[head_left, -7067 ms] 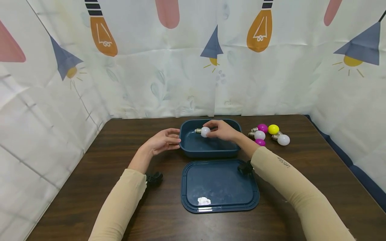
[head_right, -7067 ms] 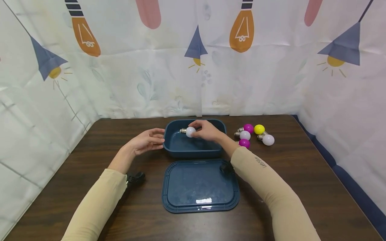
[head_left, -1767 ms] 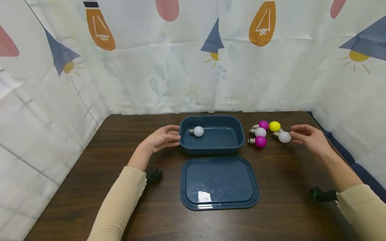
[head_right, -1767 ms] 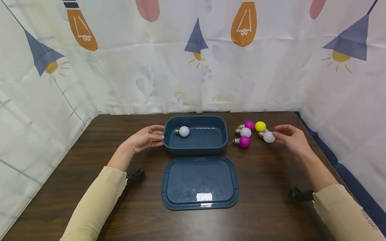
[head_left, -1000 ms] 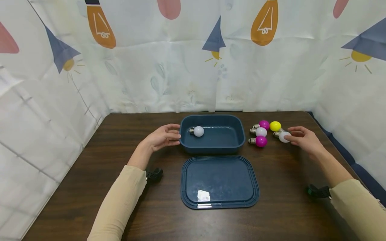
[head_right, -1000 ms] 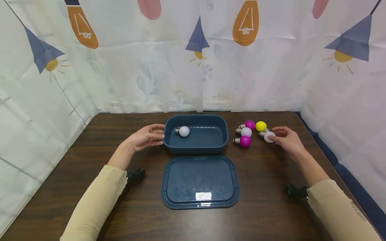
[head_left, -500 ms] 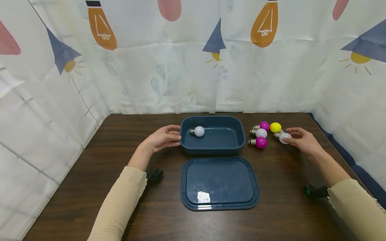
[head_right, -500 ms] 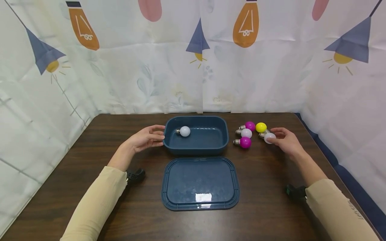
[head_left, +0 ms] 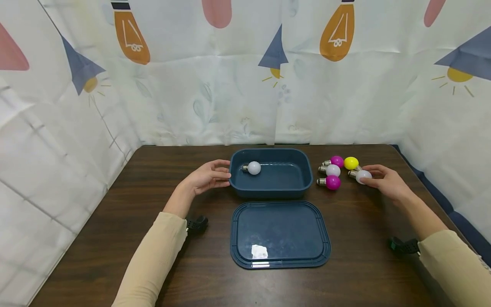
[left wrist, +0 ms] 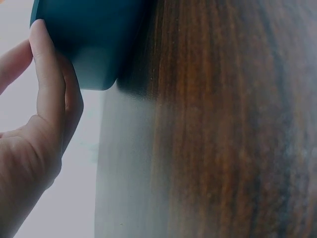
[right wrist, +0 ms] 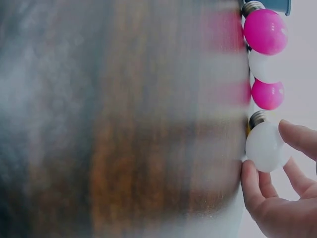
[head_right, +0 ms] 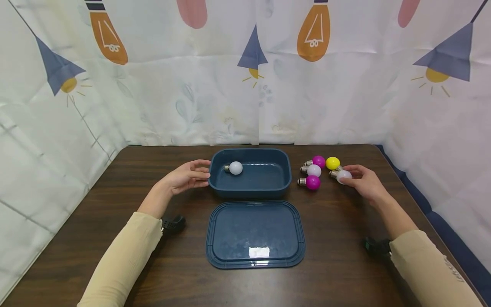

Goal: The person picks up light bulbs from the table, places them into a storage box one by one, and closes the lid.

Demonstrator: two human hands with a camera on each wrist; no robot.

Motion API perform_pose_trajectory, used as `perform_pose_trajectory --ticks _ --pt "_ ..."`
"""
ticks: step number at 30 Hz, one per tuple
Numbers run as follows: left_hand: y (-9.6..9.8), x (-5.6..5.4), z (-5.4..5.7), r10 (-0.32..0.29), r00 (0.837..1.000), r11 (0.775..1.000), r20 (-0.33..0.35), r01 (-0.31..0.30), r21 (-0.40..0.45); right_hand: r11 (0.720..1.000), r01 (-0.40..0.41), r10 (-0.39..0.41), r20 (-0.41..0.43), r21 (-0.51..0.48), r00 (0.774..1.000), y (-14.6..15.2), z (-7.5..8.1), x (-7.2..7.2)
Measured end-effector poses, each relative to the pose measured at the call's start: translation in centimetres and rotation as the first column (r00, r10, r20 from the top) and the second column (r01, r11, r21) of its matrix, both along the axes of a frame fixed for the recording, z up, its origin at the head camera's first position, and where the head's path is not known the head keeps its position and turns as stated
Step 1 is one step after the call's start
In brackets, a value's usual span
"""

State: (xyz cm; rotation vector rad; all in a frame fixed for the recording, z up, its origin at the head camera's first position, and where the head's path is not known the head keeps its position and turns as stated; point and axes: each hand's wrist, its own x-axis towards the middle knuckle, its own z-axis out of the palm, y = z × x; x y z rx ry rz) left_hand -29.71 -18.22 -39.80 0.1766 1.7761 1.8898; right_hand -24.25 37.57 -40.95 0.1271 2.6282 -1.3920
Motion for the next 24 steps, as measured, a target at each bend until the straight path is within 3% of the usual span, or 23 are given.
perform_pose_trajectory --ticks 13,24 --pt "0.0 0.2 0.1 -0.003 1.000 1.000 -0.004 0.003 0.000 1.000 0.014 -0.014 -0.004 0.014 1.000 0.2 0.8 0.6" --pt "0.1 0.1 0.1 0.018 1.000 1.000 0.005 -0.018 0.003 1.000 0.022 -0.022 -0.059 -0.004 0.998 0.1 1.5 1.1"
